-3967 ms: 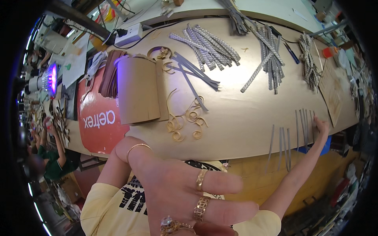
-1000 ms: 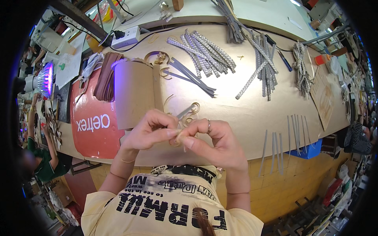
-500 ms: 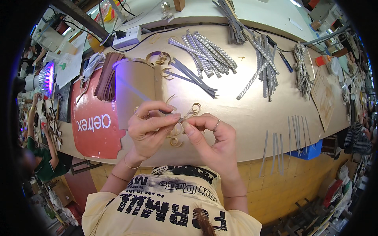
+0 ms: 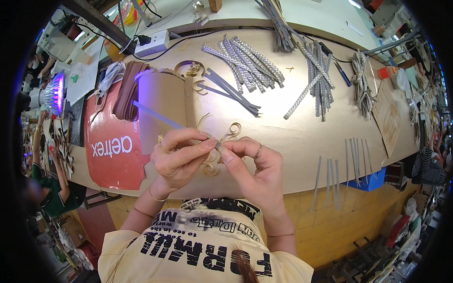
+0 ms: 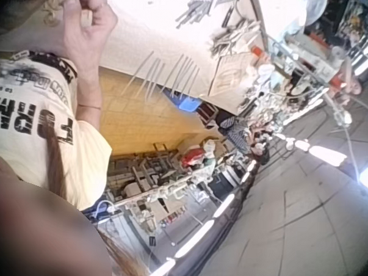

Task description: The person repeatedly picks up small circular pieces and thin strips from a workbench, inserts the strips into the circles, and places the assembled units back on the table. The person also gathers and stacks several finished braided cords and briefly walks to a trash bin to discard a small item.

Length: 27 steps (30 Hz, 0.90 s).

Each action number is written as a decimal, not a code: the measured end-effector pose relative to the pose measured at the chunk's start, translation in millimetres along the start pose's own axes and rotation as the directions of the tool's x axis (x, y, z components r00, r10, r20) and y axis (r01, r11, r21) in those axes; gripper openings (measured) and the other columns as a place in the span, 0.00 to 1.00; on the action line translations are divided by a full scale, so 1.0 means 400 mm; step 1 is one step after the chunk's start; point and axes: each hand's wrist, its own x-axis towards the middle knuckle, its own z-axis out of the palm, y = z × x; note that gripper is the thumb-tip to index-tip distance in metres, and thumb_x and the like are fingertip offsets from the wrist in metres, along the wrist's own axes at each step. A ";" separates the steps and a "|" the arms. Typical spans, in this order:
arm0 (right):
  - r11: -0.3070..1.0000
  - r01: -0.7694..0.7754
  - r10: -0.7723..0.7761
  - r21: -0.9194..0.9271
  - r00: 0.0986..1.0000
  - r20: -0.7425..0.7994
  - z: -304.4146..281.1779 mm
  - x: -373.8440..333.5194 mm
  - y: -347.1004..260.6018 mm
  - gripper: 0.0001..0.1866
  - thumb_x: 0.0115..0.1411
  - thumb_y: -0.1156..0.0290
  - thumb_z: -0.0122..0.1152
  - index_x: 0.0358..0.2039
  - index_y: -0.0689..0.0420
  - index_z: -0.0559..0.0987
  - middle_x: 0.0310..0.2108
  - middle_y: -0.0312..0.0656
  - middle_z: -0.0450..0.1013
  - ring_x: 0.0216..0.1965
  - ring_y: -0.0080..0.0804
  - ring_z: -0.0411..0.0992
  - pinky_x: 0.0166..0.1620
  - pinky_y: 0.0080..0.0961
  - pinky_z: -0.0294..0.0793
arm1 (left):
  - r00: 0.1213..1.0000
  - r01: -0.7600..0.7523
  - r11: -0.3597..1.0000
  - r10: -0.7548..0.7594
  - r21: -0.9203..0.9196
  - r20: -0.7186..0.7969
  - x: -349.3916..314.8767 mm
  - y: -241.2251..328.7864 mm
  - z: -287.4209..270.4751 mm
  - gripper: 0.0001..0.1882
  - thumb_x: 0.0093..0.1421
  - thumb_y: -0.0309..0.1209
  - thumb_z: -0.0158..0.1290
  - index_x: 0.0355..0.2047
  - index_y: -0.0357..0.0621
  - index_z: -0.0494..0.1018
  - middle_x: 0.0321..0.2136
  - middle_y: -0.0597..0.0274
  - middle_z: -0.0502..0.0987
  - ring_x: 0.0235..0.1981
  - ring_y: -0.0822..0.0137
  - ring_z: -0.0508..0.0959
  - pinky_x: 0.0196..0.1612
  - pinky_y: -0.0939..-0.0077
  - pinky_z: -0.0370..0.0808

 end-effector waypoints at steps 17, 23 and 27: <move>1.000 -0.002 0.002 -0.015 1.000 0.005 -0.007 0.010 0.002 0.04 0.61 0.78 0.60 0.35 0.64 0.80 0.30 0.37 0.76 0.32 0.19 0.72 0.35 0.17 0.71 | 0.992 0.101 0.989 -0.092 -0.107 0.086 0.011 0.015 0.000 0.19 0.47 0.19 0.63 0.42 0.44 0.82 0.36 0.63 0.80 0.25 0.77 0.77 0.22 0.86 0.71; 0.805 0.375 -0.371 -0.460 0.923 0.102 0.001 0.019 0.015 0.04 0.54 0.81 0.62 0.32 0.63 0.78 0.26 0.42 0.73 0.29 0.31 0.72 0.35 0.24 0.71 | 0.851 0.525 0.719 -0.444 -0.456 0.281 0.021 0.033 -0.015 0.11 0.57 0.21 0.60 0.42 0.38 0.81 0.37 0.60 0.80 0.25 0.81 0.76 0.23 0.88 0.70; 0.802 0.395 -0.385 -0.448 0.915 0.119 -0.023 0.016 0.025 0.04 0.53 0.79 0.62 0.30 0.63 0.78 0.26 0.41 0.73 0.28 0.33 0.71 0.35 0.24 0.70 | 0.756 0.622 0.507 -0.586 -0.596 0.291 0.009 0.005 -0.050 0.07 0.63 0.28 0.54 0.35 0.36 0.78 0.37 0.55 0.79 0.18 0.82 0.70 0.18 0.86 0.66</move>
